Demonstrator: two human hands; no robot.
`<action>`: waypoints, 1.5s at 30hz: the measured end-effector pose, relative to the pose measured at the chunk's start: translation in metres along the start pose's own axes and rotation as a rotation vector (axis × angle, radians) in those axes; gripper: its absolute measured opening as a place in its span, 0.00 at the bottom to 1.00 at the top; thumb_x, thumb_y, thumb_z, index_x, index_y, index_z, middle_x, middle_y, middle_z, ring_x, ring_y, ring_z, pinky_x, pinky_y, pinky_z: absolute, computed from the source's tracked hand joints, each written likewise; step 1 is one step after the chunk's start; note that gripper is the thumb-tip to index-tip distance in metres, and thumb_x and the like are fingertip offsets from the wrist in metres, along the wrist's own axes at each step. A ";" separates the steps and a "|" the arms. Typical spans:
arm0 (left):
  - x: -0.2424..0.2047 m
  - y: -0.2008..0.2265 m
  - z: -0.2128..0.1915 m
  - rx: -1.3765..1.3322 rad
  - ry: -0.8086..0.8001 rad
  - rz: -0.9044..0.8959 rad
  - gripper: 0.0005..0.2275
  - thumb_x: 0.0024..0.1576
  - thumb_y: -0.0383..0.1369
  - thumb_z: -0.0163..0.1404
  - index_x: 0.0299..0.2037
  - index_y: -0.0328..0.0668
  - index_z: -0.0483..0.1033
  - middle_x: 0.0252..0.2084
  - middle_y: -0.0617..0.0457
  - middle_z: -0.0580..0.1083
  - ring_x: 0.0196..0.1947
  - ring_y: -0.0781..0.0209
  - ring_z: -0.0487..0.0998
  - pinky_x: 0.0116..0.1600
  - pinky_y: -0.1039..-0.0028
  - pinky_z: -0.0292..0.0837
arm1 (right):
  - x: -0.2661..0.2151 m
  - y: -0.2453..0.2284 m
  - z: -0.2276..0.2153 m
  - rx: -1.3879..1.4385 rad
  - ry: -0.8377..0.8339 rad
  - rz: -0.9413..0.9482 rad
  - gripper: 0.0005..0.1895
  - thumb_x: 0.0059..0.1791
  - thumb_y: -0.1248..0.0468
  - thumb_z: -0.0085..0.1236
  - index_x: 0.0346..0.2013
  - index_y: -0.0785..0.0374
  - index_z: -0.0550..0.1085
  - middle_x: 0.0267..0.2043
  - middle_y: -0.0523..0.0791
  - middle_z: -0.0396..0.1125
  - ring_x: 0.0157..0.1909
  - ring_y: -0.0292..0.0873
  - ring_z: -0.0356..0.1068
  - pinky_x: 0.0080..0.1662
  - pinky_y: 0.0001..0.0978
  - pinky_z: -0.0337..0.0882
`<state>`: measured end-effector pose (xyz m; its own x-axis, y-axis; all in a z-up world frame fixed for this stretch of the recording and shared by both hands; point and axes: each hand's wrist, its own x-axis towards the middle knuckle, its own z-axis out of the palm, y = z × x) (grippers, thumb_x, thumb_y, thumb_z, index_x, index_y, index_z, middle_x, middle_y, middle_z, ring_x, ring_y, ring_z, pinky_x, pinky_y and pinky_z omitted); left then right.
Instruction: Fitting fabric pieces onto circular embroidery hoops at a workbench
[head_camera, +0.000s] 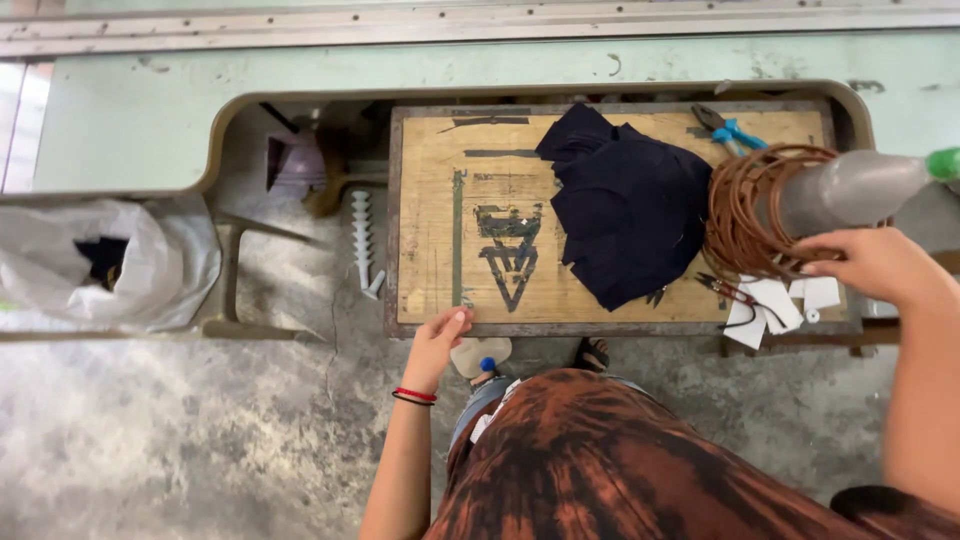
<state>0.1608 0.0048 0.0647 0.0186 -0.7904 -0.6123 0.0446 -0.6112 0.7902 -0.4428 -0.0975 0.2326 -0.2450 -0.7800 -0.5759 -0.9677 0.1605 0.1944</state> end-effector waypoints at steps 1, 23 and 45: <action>0.004 0.007 -0.006 0.015 -0.024 0.002 0.20 0.64 0.46 0.51 0.60 0.44 0.82 0.56 0.54 0.84 0.55 0.62 0.84 0.57 0.71 0.73 | 0.005 -0.005 0.012 0.015 -0.002 0.024 0.21 0.57 0.47 0.60 0.65 0.34 0.81 0.58 0.33 0.84 0.54 0.42 0.84 0.54 0.37 0.78; 0.030 0.108 -0.020 -0.245 -0.310 0.073 0.21 0.67 0.41 0.48 0.61 0.32 0.79 0.60 0.39 0.81 0.60 0.50 0.83 0.60 0.68 0.79 | -0.065 -0.046 -0.038 0.241 1.280 -0.451 0.11 0.75 0.68 0.71 0.63 0.79 0.87 0.53 0.59 0.82 0.48 0.58 0.78 0.52 0.47 0.74; 0.174 0.015 0.036 -0.105 0.003 0.128 0.26 0.68 0.22 0.49 0.75 0.33 0.55 0.51 0.34 0.78 0.46 0.41 0.87 0.47 0.54 0.88 | 0.062 -0.352 0.087 0.509 0.225 -0.396 0.38 0.62 0.47 0.45 0.85 0.54 0.51 0.60 0.65 0.72 0.41 0.58 0.82 0.37 0.47 0.77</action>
<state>0.1285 -0.1440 -0.0290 0.0341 -0.8611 -0.5073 0.1455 -0.4979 0.8549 -0.1221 -0.1497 0.0594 0.0982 -0.9363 -0.3372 -0.9027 0.0588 -0.4262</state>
